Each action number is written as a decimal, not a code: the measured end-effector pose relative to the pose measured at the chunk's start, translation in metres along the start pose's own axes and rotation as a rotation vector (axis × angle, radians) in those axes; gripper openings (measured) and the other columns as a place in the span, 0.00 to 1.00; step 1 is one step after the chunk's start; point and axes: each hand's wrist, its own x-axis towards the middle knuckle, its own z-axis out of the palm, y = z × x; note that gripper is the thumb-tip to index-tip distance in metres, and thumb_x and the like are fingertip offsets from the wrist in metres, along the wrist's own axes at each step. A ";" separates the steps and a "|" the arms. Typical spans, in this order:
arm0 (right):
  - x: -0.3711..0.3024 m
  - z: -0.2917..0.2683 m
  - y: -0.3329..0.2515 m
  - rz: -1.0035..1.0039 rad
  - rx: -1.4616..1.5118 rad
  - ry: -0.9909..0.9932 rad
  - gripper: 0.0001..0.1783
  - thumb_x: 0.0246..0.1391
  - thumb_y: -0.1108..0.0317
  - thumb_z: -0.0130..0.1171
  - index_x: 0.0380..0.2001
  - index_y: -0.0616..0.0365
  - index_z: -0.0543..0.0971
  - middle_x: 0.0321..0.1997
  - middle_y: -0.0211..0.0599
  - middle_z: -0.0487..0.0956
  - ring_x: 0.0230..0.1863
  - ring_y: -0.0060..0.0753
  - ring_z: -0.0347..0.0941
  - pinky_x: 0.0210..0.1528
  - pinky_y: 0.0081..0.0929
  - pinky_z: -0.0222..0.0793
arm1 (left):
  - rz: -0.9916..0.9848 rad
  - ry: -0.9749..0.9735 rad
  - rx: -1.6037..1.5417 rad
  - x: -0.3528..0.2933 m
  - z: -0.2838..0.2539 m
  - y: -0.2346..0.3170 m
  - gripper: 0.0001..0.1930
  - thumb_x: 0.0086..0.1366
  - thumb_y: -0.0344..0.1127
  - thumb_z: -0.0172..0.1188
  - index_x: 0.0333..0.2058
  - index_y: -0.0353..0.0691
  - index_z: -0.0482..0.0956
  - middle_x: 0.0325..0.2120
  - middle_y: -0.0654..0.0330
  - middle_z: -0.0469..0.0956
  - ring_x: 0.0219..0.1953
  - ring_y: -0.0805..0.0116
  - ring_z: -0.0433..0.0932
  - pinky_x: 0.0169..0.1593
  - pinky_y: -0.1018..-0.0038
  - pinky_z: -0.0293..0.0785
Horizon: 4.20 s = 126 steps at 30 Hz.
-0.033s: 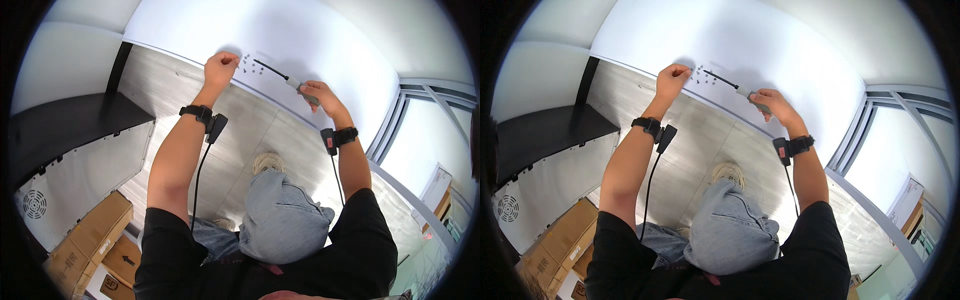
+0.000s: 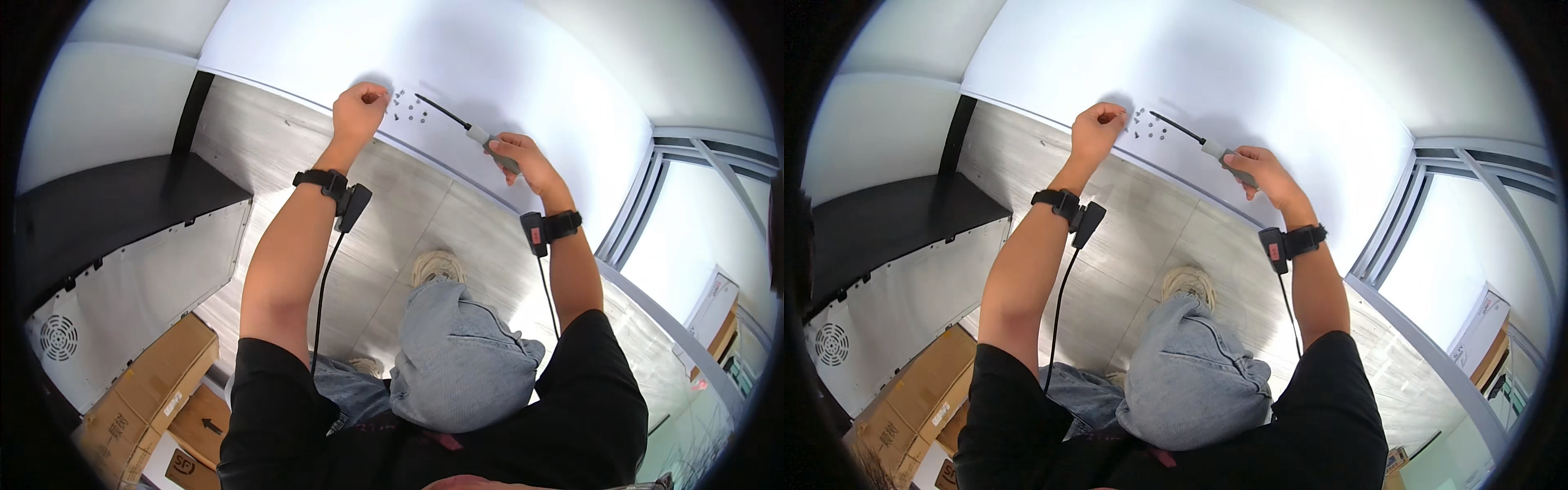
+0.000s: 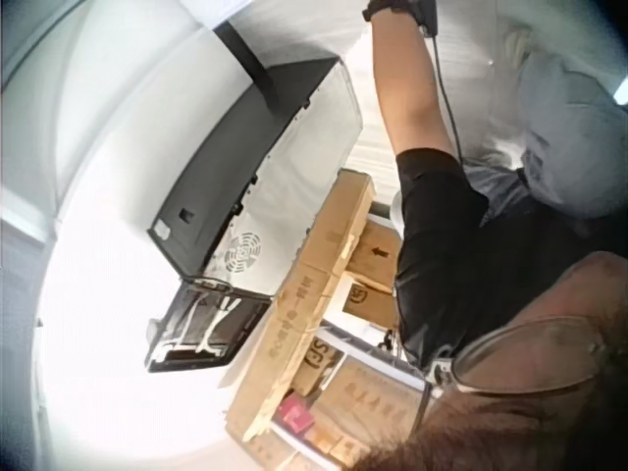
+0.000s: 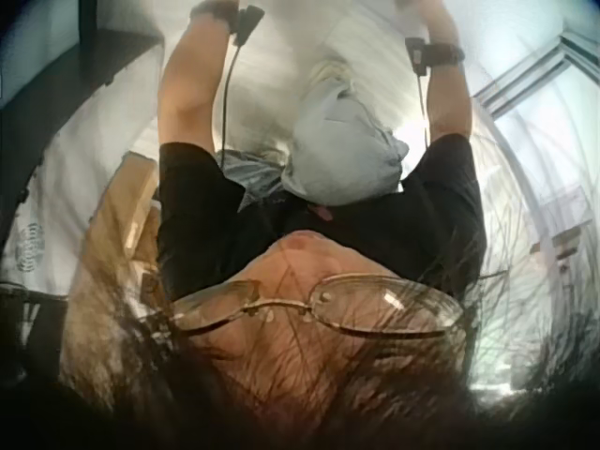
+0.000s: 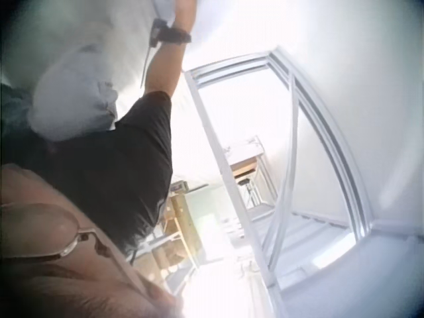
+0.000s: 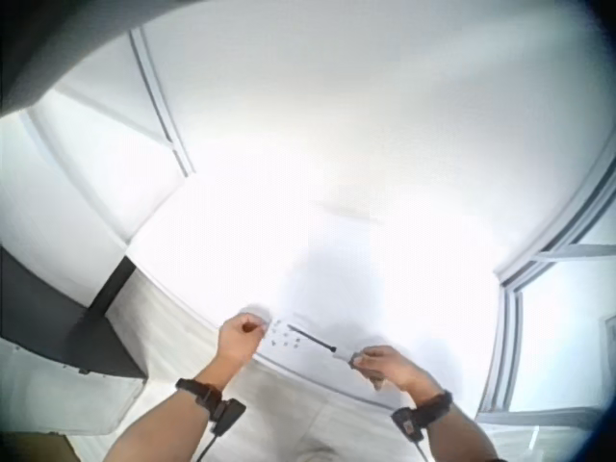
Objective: The person uses a screwdriver to remove screws from the back panel of a white electronic device, detaches the panel, and then wipes the interior with a blue cloth. The task occurs in a storage area with stacked cardboard boxes and metal shelving.
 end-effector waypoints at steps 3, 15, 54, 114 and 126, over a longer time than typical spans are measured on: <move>0.000 0.004 0.008 -0.009 0.111 0.025 0.18 0.56 0.53 0.55 0.31 0.60 0.78 0.17 0.25 0.67 0.15 0.18 0.62 0.17 0.18 0.60 | 0.076 0.052 0.189 0.021 0.013 -0.004 0.07 0.56 0.34 0.62 0.32 0.39 0.83 0.25 0.61 0.80 0.27 0.71 0.77 0.34 0.75 0.73; 0.002 0.016 -0.004 -0.052 0.040 0.034 0.16 0.57 0.56 0.56 0.28 0.58 0.76 0.18 0.24 0.68 0.16 0.16 0.62 0.19 0.18 0.61 | 0.085 0.151 0.137 0.023 0.017 -0.011 0.11 0.53 0.33 0.65 0.37 0.40 0.83 0.26 0.61 0.79 0.27 0.70 0.76 0.34 0.74 0.73; -0.054 0.319 0.033 0.197 -0.005 -0.379 0.24 0.58 0.54 0.54 0.53 0.57 0.69 0.30 0.31 0.70 0.22 0.22 0.66 0.26 0.25 0.71 | -0.549 0.291 -0.987 -0.200 -0.172 -0.151 0.13 0.72 0.38 0.42 0.50 0.43 0.71 0.32 0.63 0.78 0.30 0.73 0.77 0.32 0.78 0.74; -0.007 0.357 0.106 -0.066 -0.359 -0.228 0.31 0.51 0.66 0.61 0.57 0.65 0.66 0.53 0.49 0.69 0.48 0.42 0.72 0.44 0.33 0.73 | -0.542 0.501 -0.713 -0.171 -0.146 -0.179 0.05 0.63 0.27 0.58 0.37 0.42 0.73 0.29 0.61 0.80 0.27 0.71 0.80 0.25 0.78 0.71; -0.010 0.358 0.103 -0.131 -0.464 -0.138 0.28 0.45 0.72 0.59 0.52 0.64 0.67 0.54 0.52 0.68 0.53 0.52 0.68 0.54 0.39 0.66 | -0.618 0.520 -0.694 -0.167 -0.142 -0.179 0.04 0.65 0.28 0.55 0.38 0.41 0.72 0.30 0.60 0.80 0.28 0.71 0.80 0.25 0.78 0.71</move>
